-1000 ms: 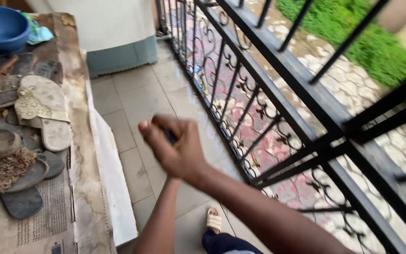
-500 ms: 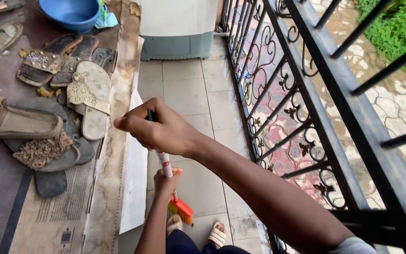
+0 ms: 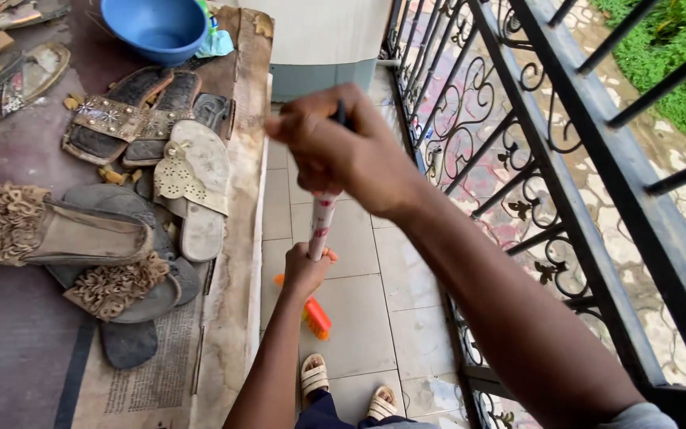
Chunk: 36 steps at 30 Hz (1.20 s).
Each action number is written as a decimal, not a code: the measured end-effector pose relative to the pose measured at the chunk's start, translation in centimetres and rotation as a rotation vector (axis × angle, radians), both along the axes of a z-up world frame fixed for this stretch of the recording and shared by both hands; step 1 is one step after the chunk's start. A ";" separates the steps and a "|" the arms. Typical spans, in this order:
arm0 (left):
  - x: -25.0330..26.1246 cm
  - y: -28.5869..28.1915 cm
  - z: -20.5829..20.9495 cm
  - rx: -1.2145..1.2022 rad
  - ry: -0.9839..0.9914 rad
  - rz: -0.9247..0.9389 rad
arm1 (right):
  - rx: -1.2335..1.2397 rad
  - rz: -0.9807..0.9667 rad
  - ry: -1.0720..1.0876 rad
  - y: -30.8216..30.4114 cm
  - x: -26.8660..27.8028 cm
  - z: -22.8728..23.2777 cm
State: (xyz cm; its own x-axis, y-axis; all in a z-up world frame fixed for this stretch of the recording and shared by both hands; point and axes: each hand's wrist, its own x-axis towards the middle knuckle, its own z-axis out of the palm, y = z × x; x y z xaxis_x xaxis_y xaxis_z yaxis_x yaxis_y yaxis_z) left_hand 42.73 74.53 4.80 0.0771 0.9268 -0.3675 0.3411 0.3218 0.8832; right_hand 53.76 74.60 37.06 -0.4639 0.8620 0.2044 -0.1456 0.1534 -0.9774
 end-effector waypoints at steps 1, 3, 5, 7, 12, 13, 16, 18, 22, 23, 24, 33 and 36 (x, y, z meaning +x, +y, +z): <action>-0.5 0.2 -0.2 -0.004 -0.001 0.006 | -0.004 0.006 -0.001 0.3 -0.2 0.0; -1.3 0.7 -0.7 0.023 0.038 0.036 | -0.002 -0.018 0.068 0.9 -0.4 -0.1; -1.6 0.3 0.2 -0.007 0.044 0.048 | -0.004 -0.021 0.065 0.8 -0.4 -0.2; -1.7 0.3 -0.1 -0.032 0.050 0.070 | 0.000 -0.014 0.063 0.8 -0.6 0.0; -1.1 -1.3 -0.6 0.037 0.080 0.101 | -0.002 0.127 0.053 0.5 -0.6 0.8; -0.8 -2.5 -0.3 0.031 0.074 0.137 | -0.008 0.163 0.047 0.4 -0.6 0.6; -0.6 -3.9 -0.2 -0.041 0.115 0.235 | 0.002 0.300 0.068 1.1 -1.1 0.6; -0.9 -5.7 -2.0 0.001 0.187 0.258 | -0.075 0.414 0.110 1.1 -1.5 0.2; -2.0 -10.2 -5.4 0.031 0.186 0.379 | -0.160 0.532 0.135 0.3 -3.0 -2.8; -2.3 -11.1 -5.8 -0.046 0.191 0.411 | -0.182 0.563 0.140 0.2 -3.4 -3.8; -2.6 -12.2 -6.3 -0.130 0.193 0.439 | -0.210 0.590 0.144 0.1 -3.8 -4.8; -2.3 -11.1 -14.0 0.029 0.306 0.685 | -0.208 0.503 -0.050 -2.0 -5.2 -7.8; -1.4 -7.4 -15.0 0.063 0.122 0.634 | -0.136 0.367 -0.145 -0.7 -4.1 -6.4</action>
State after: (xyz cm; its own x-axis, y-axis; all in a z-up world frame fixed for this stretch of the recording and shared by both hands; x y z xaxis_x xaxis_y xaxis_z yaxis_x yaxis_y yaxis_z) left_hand 41.35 67.09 -10.18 -0.5307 0.7991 -0.2824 0.2008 0.4423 0.8741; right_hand 49.71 73.88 30.61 -0.7608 0.6489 0.0106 -0.0264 -0.0146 -0.9995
